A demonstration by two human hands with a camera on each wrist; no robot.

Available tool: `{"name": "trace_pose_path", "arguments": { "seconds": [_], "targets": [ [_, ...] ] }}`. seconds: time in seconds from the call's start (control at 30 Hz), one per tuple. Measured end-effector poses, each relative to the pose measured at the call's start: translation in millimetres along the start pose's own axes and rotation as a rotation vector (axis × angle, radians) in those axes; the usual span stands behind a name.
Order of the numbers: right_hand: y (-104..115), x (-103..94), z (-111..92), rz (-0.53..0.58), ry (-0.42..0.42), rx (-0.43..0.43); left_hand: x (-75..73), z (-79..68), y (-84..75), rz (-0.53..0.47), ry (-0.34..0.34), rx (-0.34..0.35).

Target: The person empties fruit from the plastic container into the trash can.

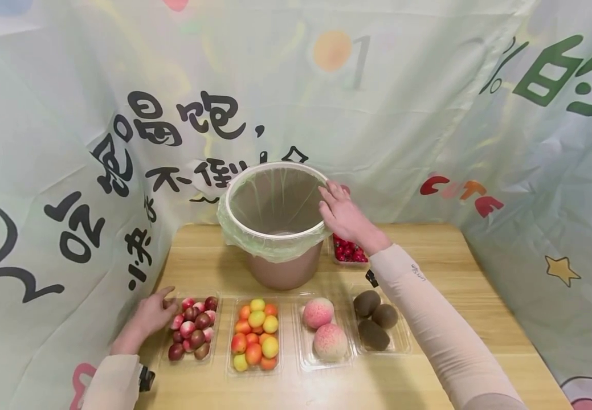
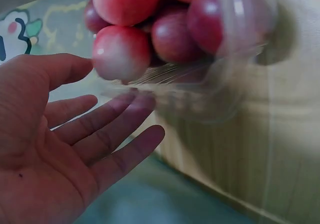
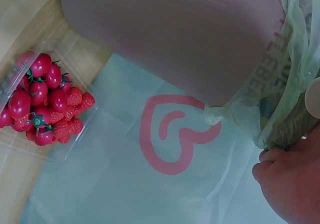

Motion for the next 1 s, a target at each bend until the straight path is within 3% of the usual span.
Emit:
{"name": "trace_pose_path", "arguments": {
  "seconds": [0.17, 0.6, 0.83, 1.0],
  "targets": [
    [-0.4, -0.5, 0.6, 0.002, -0.003, -0.004, 6.2, -0.4, 1.6, -0.049, 0.027, -0.025],
    [-0.9, -0.8, 0.5, 0.004, -0.003, -0.008, 11.5, -0.5, 9.0, -0.077, 0.015, -0.048],
    [0.0, -1.1, -0.2, 0.002, 0.000, -0.010, 17.0, -1.9, 16.0, -0.307, 0.126, -0.163],
    [-0.4, -0.6, -0.8, -0.001, 0.009, 0.001, 16.0, -3.9, 15.6, -0.330, 0.138, -0.169]
  ]
}}
Point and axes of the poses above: each hand's wrist, its own z-axis towards the middle knuckle, its own x-axis out of the palm, y = z × x, the point moved 2 cm from there along z, towards the middle knuckle, and after that the axes turned 4 degrees about -x, right-handed, at the moved point
